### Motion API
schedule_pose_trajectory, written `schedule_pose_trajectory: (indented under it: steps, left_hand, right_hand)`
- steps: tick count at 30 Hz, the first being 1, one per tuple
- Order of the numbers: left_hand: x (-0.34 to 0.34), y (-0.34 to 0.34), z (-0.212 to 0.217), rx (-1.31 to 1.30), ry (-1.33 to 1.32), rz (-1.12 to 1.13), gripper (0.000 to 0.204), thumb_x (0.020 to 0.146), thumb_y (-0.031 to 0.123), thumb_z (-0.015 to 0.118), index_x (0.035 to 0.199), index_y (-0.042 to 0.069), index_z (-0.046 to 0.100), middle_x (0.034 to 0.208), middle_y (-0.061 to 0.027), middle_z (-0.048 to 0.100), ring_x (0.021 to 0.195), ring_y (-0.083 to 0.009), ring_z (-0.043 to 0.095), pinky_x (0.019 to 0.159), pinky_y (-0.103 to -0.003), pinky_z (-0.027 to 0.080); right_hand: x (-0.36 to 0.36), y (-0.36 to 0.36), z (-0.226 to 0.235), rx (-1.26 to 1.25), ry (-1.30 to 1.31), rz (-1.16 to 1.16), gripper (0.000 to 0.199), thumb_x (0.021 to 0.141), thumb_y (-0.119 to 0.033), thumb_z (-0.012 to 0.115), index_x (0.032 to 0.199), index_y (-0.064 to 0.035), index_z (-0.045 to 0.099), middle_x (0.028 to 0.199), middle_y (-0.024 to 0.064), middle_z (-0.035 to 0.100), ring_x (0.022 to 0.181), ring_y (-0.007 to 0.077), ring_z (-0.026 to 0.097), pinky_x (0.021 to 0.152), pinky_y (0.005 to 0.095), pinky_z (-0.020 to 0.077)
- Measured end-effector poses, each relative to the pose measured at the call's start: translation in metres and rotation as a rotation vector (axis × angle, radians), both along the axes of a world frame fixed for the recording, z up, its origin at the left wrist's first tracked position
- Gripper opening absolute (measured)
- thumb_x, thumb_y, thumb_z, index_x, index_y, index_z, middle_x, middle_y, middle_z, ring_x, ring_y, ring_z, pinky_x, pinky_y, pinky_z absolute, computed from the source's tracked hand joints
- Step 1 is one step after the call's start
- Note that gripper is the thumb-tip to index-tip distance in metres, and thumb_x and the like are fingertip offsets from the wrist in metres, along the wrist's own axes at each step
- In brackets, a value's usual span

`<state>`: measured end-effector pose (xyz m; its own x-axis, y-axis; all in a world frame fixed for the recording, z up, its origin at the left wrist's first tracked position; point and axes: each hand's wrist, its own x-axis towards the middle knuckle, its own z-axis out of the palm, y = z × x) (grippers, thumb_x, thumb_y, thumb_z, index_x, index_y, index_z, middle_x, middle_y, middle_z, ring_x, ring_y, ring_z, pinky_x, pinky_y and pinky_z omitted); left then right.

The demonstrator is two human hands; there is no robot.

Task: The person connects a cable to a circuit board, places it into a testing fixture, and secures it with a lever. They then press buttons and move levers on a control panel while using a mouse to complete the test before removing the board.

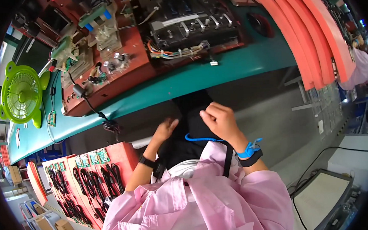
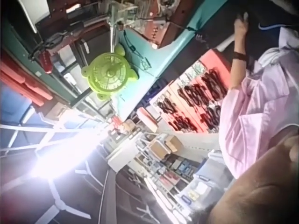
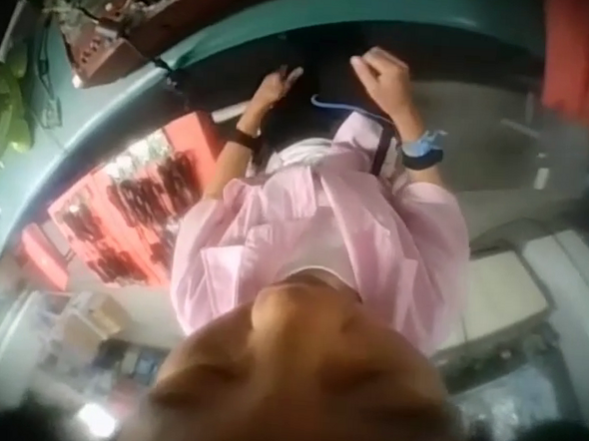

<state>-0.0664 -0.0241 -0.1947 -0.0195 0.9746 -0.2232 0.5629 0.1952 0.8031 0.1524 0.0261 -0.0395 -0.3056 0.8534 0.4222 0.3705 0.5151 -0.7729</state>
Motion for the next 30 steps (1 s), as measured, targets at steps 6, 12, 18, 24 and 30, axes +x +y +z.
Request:
schedule_pose_trajectory:
  steps: [6,12,18,24,30]
  left_hand:
    - [0.04,0.025,-0.031,-0.173,0.02,0.142,0.038,0.086,0.033,0.05,0.098,-0.003,0.054,0.083,-0.0209,0.06,0.083,-0.031,0.058,0.067,-0.037,0.046]
    - [0.019,0.032,-0.047,-0.283,-0.761,0.658,0.03,0.087,0.027,0.047,0.096,0.0,0.056,0.081,-0.0106,0.062,0.075,-0.0231,0.061,0.063,-0.031,0.048]
    - [0.058,0.036,0.057,-0.388,-0.656,0.021,0.028,0.089,0.026,0.045,0.095,0.001,0.055,0.078,-0.0094,0.061,0.067,-0.0178,0.061,0.06,-0.028,0.05]
    - [0.061,0.042,0.07,-0.373,-0.618,-0.088,0.028,0.09,0.027,0.044,0.09,0.001,0.054,0.068,-0.0081,0.059,0.058,-0.0158,0.058,0.053,-0.026,0.047]
    - [0.038,0.056,0.087,-0.336,-0.704,-0.002,0.028,0.09,0.027,0.043,0.093,0.0,0.054,0.063,-0.005,0.055,0.051,-0.0139,0.053,0.045,-0.026,0.043]
  right_hand:
    - [0.033,-0.051,-0.061,-0.469,-0.499,0.389,0.017,0.074,-0.017,0.06,0.068,-0.0023,0.053,0.074,0.0124,0.057,0.069,0.0325,0.055,0.061,0.0404,0.0437]
    - [0.027,-0.069,-0.068,-0.48,-0.54,0.377,0.015,0.073,-0.018,0.06,0.075,-0.0034,0.056,0.075,0.011,0.059,0.07,0.0263,0.058,0.061,0.0368,0.0448]
    - [0.093,-0.051,-0.041,-0.681,-0.287,0.325,0.013,0.074,-0.011,0.058,0.083,-0.0021,0.059,0.067,0.0095,0.061,0.058,0.0136,0.058,0.052,0.0275,0.0441]
    - [0.127,-0.033,0.012,-0.599,-0.141,-0.036,0.013,0.074,-0.013,0.059,0.083,-0.0033,0.058,0.072,0.0083,0.062,0.062,0.0192,0.057,0.058,0.0288,0.0454]
    - [0.057,-0.079,-0.06,-0.482,-0.625,0.353,0.027,0.074,-0.016,0.062,0.097,-0.0037,0.055,0.071,0.0065,0.059,0.062,0.0142,0.056,0.056,0.0286,0.0447]
